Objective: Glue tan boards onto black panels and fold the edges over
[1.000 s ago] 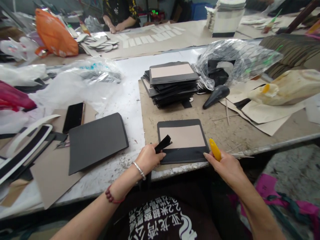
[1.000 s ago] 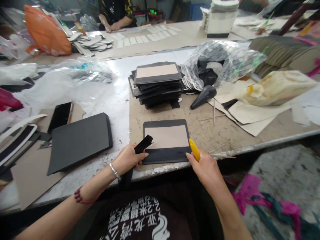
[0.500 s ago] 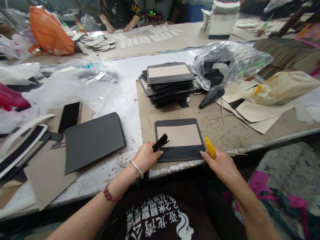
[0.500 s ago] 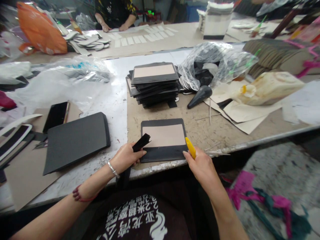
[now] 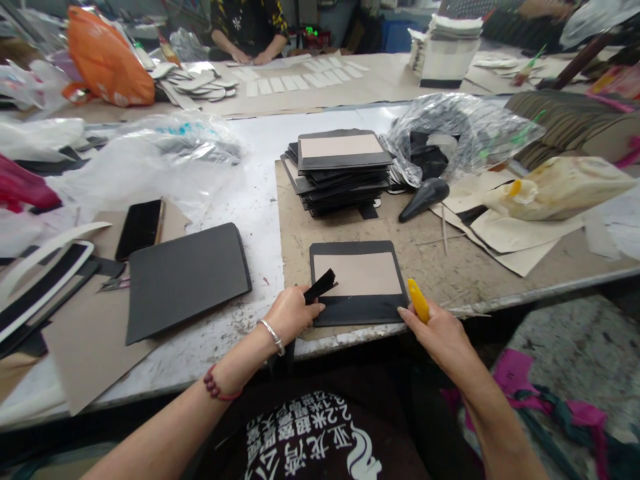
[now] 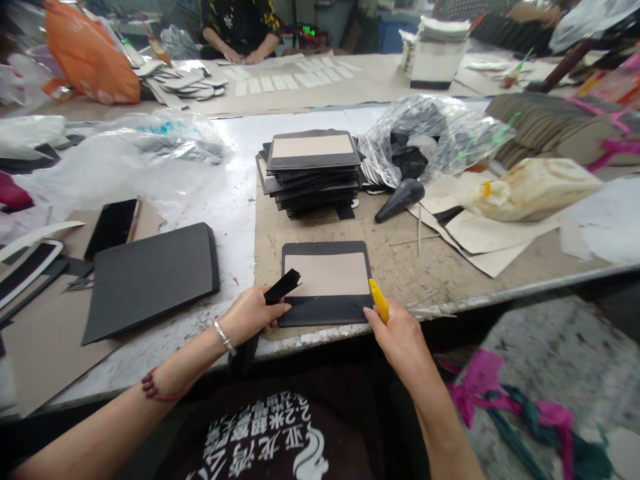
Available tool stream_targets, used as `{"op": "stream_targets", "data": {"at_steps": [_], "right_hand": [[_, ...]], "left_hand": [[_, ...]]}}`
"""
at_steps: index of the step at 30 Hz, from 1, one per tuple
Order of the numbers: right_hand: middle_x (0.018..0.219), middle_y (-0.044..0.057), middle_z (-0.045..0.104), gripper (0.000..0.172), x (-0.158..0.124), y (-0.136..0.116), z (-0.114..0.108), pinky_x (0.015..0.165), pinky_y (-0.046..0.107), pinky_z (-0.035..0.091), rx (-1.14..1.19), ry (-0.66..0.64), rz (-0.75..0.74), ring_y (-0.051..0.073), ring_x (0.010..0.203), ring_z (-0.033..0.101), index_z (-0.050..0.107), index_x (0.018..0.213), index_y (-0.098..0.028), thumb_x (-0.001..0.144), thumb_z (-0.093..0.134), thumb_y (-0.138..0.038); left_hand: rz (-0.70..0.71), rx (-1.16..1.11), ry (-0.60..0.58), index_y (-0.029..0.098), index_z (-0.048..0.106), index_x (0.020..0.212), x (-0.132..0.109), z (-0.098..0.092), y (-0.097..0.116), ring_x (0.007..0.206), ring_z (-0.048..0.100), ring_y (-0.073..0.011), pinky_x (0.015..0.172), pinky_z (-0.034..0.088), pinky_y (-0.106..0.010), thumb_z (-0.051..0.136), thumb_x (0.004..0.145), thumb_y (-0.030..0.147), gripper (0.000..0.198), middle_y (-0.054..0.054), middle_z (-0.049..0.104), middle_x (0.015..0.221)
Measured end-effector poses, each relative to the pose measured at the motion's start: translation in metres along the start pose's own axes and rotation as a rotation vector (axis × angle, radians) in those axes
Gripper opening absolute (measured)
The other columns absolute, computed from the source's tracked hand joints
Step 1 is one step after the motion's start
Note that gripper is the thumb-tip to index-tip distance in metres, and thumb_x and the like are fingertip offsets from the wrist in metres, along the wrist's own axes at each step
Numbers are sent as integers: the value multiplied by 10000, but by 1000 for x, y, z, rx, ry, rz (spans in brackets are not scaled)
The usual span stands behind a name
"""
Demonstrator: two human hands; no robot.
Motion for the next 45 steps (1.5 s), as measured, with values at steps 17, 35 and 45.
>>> {"op": "stream_targets", "data": {"at_steps": [17,35,45], "right_hand": [[667,37,570,261,3,-2,2,574,278,393,-136,42,-2,206,633,580,507,845,-169,753,478,-412],[682,43,614,296,-2,-15,-17,605,277,402,-138,21,-87,191,646,592,559,821,-187,842,357,-402],[759,63,651,221,8,-58,15,577,259,370,-363,-157,-272,194,702,629,549,849,-178,864,395,-335]], "left_hand": [[522,295,119,157,570,1066,-51,-5,13,919,576,-189,845,450,-314,409,732,-8,406,-85,625,988],[946,602,4,31,537,1128,-51,66,48,1240,369,-281,1012,363,-411,375,793,21,372,-231,463,1283],[968,591,9,45,456,1227,-49,62,31,1280,293,-243,1029,350,-402,328,748,-29,501,-183,412,1337]]}}
Point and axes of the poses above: each hand's wrist, its own x-axis towards the middle knuckle, its own z-axis out of the palm, y = z × x, the point moved 4 cm from there along x, towards the middle knuckle
